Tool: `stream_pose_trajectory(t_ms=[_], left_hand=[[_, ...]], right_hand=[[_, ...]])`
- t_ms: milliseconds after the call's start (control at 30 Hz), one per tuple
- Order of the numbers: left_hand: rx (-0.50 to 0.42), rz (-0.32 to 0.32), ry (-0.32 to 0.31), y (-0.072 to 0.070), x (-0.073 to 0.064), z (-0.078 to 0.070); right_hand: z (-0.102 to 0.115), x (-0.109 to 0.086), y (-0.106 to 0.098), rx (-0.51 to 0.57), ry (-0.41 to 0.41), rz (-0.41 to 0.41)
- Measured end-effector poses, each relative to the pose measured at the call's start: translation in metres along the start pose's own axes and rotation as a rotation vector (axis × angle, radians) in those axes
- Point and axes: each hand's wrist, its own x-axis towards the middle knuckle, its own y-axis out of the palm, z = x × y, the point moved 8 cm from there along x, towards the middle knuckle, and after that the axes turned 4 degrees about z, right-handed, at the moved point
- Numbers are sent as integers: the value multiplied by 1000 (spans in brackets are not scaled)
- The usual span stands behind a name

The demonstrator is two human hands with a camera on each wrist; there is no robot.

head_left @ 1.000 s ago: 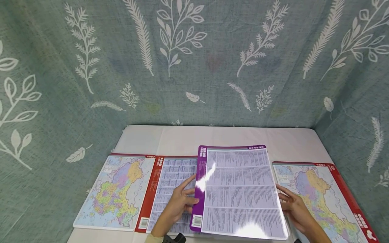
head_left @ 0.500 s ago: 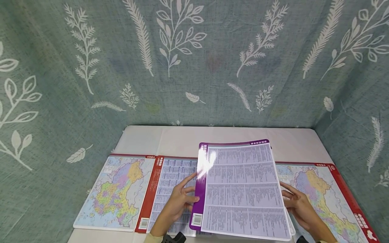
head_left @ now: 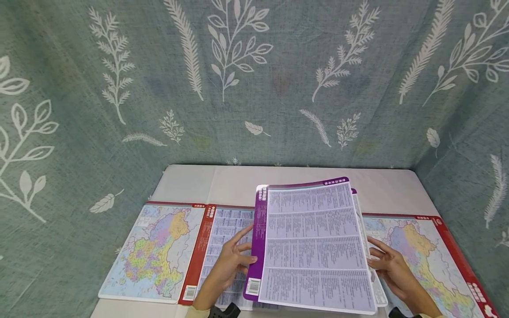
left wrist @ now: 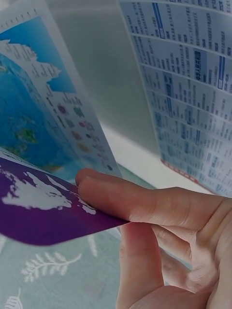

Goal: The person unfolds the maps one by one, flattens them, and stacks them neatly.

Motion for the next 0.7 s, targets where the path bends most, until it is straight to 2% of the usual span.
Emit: stream_pose_trajectory(t_ms=[267,700], left_hand=[[6,8,13,-4,0,-5],[13,-15,10,-11,1,-13]], right_hand=[[-1,4,-2,-32,-1,-12],[4,8,-9,-159,9,-108]])
